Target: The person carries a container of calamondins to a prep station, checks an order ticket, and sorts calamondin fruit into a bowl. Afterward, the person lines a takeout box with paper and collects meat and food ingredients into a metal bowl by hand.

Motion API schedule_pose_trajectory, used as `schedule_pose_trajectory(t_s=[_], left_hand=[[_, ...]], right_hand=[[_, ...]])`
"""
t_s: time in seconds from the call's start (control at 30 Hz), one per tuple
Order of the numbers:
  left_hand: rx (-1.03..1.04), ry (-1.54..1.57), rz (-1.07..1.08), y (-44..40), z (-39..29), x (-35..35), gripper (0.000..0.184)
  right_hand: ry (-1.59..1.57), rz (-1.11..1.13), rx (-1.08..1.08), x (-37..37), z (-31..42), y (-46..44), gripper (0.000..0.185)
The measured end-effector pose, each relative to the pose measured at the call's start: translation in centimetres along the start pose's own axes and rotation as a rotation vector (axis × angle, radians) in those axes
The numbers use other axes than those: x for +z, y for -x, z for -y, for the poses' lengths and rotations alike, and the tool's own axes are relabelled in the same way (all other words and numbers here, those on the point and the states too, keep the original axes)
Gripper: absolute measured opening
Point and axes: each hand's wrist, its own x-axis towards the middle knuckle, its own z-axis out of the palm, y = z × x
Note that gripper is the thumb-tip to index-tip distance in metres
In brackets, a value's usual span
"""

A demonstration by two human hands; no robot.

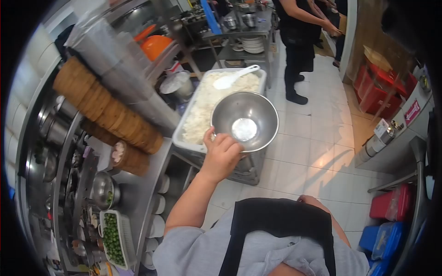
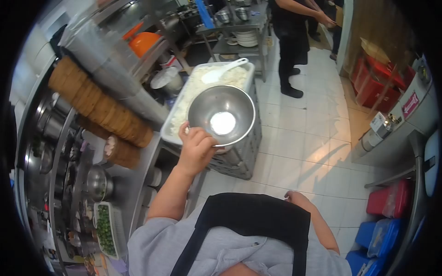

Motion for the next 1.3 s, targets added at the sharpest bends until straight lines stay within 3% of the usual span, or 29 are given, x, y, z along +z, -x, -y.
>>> schedule_pose_trajectory(t_s=[0.07,0.13,0.17,0.23,0.3,0.33,0.5,0.57,0.67,0.9,1.07,1.3], left_hand=[[-0.023,0.187,0.018,-1.4,-2.5,4.5,0.023],[0.047,0.274,0.053,-2.3,-4.7,8.6,0.019],[0.119,0.300,0.074,-2.8,-5.6,10.3,0.019],[0.181,0.433,0.094,-3.8,-7.2,13.3,0.018],[0.231,0.504,0.146,-4.7,-8.2,15.9,0.018],[0.229,0.509,0.134,-5.0,-8.3,17.2,0.018],[0.211,0.622,0.202,-8.7,-6.0,23.5,0.017],[0.242,0.643,0.232,-10.6,-3.3,25.1,0.020],[0.053,0.543,0.237,-14.0,0.4,25.3,0.037],[-0.198,0.266,0.105,-20.7,12.0,25.7,0.025],[-0.339,0.137,-0.092,-26.4,17.5,27.3,0.017],[-0.394,-0.002,-0.018,-33.8,19.6,33.3,0.010]], right_hand=[[-0.151,-0.035,0.012,-2.1,-1.4,1.1,0.042],[-0.540,-0.096,-0.022,-4.3,-1.5,0.3,0.052],[-0.522,-0.064,-0.029,-5.8,-0.4,0.1,0.052],[-1.406,-0.183,-0.104,-9.4,2.2,0.4,0.062],[-1.693,0.041,-0.308,-13.2,3.2,-0.7,0.068],[-1.744,-0.022,-0.334,-15.0,4.4,-0.9,0.064],[-1.595,-0.184,-0.079,-20.1,1.3,-6.6,0.044],[-1.524,-0.115,-0.016,-22.8,0.0,-9.1,0.040],[-1.496,-0.211,0.097,-26.8,0.1,-12.2,0.036],[-1.555,-0.245,0.108,-35.3,-3.1,-20.3,0.037],[-1.627,-0.110,0.128,-39.6,-6.3,-26.2,0.038],[-1.629,0.140,0.276,-48.6,-11.9,-38.4,0.040]])
